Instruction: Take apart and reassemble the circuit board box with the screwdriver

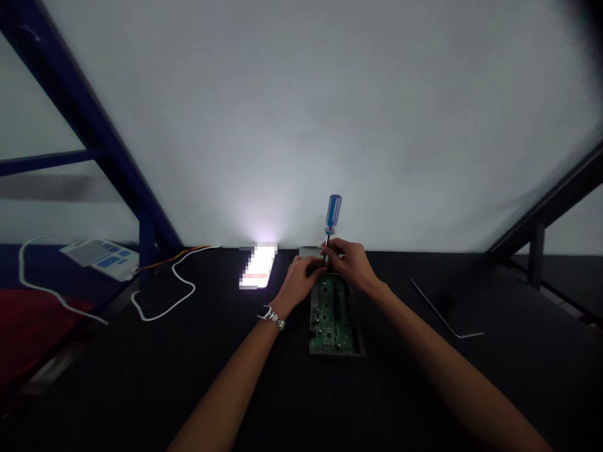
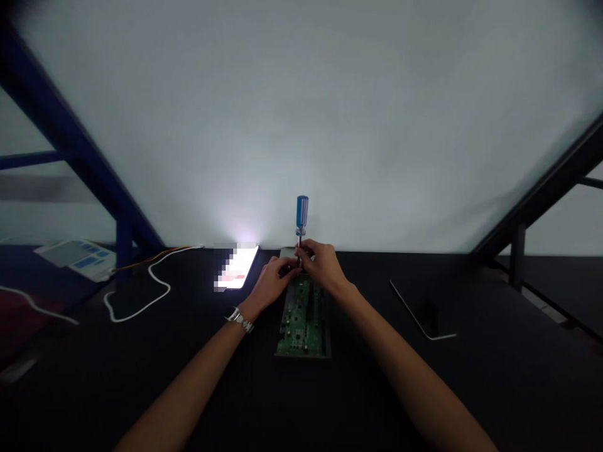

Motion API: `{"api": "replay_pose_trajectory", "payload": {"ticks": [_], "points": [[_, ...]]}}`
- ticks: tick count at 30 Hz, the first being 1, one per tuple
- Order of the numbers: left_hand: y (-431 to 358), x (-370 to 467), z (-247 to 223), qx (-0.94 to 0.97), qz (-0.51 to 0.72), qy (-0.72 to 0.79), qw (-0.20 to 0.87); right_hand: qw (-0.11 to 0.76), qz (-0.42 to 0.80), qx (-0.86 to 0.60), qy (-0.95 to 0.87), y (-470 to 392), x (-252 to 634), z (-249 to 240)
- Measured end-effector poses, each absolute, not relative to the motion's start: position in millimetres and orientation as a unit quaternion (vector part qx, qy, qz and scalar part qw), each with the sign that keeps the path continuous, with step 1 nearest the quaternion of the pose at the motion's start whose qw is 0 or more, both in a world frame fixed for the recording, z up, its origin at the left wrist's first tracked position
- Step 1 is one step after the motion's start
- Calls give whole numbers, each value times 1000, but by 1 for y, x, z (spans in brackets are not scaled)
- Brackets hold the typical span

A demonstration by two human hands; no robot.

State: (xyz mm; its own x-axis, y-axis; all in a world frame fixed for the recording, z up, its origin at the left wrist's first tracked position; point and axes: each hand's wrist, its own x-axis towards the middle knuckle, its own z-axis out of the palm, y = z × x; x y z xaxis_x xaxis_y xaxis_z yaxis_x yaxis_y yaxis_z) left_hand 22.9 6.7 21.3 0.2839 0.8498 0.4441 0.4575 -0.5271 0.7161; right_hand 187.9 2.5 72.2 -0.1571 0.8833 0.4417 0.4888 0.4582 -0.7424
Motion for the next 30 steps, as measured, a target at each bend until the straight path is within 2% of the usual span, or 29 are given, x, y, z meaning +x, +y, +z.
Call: {"api": "replay_pose_trajectory", "payload": {"ticks": [5,12,21,30], "points": [[8,21,20,779,406,415,237,434,261,-437,-743,-2,188,75],[7,24,17,744,445,439,233,471,221,-473,-711,4,186,65],[9,17,16,785,402,407,238,424,289,-423,-747,3,191,69],[6,13,23,781,410,420,215,421,192,-476,-748,6,192,58]]}}
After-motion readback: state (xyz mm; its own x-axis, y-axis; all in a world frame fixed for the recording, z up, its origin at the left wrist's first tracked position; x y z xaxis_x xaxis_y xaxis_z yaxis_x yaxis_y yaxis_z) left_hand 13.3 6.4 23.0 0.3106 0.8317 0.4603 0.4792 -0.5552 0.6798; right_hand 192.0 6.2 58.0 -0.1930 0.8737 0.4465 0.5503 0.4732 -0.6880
